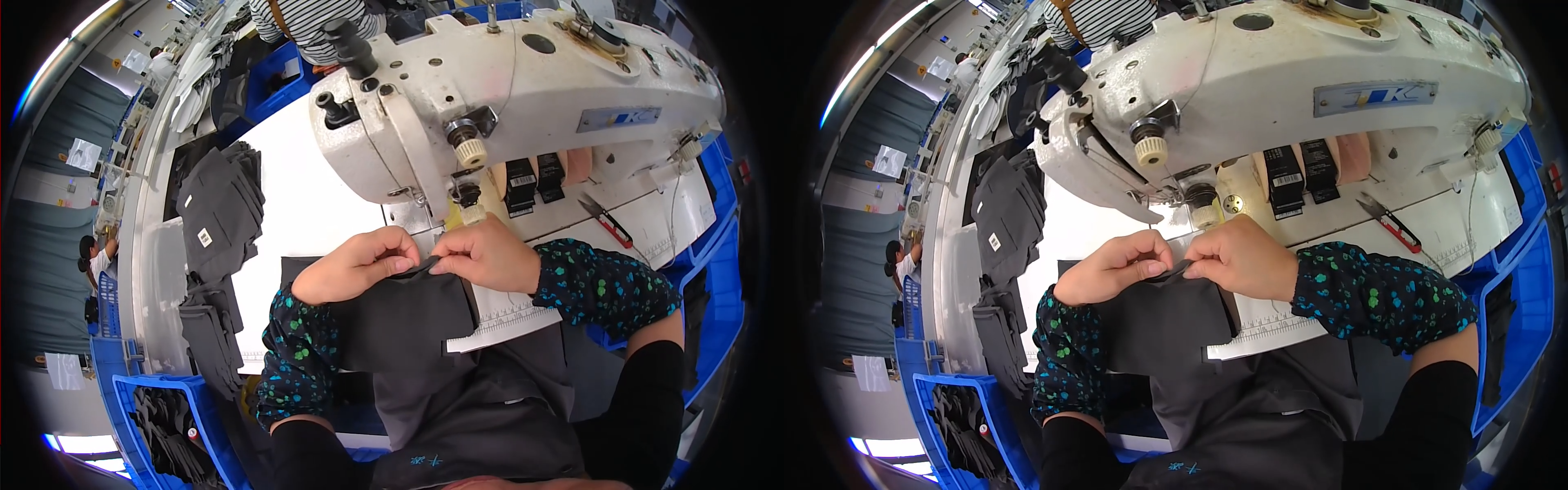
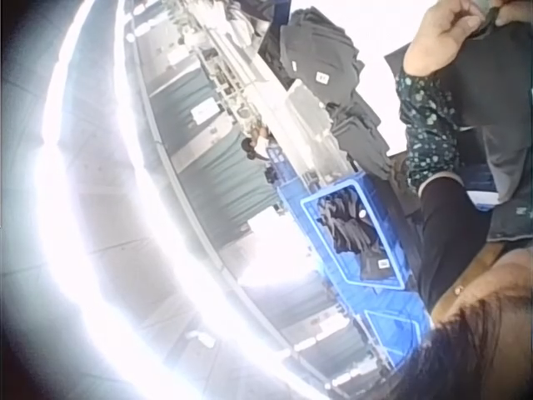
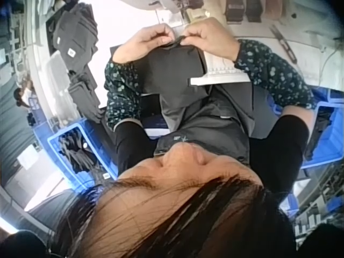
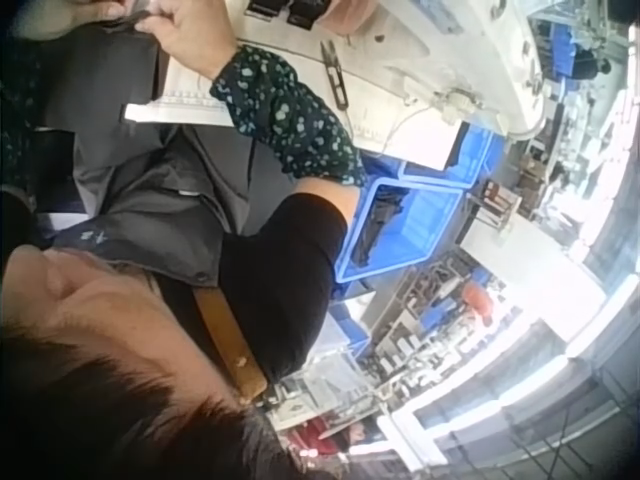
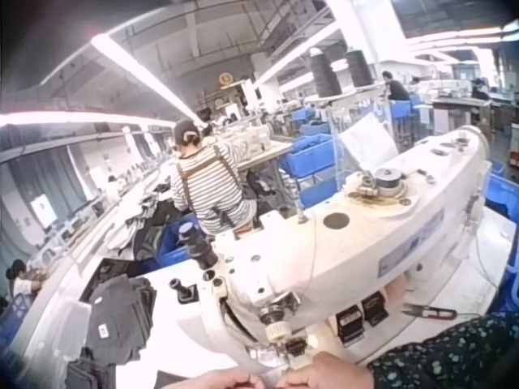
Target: Sewing labels onto fabric components using an industrial sewing machine.
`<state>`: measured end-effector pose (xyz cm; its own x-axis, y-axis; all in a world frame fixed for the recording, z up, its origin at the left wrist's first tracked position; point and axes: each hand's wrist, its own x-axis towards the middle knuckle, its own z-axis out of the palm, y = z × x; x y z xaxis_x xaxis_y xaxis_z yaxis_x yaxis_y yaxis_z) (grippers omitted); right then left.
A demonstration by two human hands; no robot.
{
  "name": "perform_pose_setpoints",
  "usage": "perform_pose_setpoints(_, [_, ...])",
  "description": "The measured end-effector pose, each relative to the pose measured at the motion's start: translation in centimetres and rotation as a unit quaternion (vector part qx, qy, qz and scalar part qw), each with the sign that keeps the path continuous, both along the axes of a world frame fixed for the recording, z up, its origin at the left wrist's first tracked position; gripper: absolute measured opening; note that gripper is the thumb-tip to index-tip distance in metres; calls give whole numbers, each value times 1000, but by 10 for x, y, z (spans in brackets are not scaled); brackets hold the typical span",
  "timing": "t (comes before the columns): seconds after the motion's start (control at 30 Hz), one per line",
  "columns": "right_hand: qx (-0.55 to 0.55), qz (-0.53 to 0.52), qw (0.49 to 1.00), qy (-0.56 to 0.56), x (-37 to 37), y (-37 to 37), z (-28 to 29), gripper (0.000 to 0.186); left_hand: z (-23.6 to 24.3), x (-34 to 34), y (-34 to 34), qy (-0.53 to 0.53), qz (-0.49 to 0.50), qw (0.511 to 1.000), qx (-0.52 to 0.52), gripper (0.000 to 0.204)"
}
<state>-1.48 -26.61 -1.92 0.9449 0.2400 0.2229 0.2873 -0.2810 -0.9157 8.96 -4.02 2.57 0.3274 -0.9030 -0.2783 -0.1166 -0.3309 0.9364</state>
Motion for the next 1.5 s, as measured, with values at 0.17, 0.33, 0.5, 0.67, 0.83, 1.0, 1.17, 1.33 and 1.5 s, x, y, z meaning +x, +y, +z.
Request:
perform_pose_setpoints(0.17, [-5,-5,1000,-5,0,0,0,13,-1,-1,-1,-4,-10,1000,12,7])
perform_pose_setpoints(0.33, [0,-7,1000,-14,1,0,-1,12,-2,-6,-5,-51,-40,998,-2,4])
perform_pose_setpoints(0.5, [-5,-1,1000,-8,1,0,1,13,-4,-11,-6,-45,-29,999,-7,5])
perform_pose_setpoints(0.67, [-11,-17,1000,8,0,-1,4,16,5,-19,-9,-183,37,982,12,7])
perform_pose_setpoints(0.83, [-10,-21,998,58,0,-1,6,19,-6,-19,-10,-364,99,926,-32,19])
perform_pose_setpoints(1.0, [7,-26,999,40,-1,1,6,20,7,-20,-9,-262,58,962,-39,46])
perform_pose_setpoints(1.17, [-10,-18,998,52,-1,-1,4,18,5,-24,-14,-245,94,964,36,33])
perform_pose_setpoints(1.33, [8,-2,998,70,1,-2,0,19,-1,-22,-11,-180,125,976,11,20])
perform_pose_setpoints(1.5, [38,7,995,95,2,-2,2,23,-5,-19,-10,-123,138,983,-15,13])
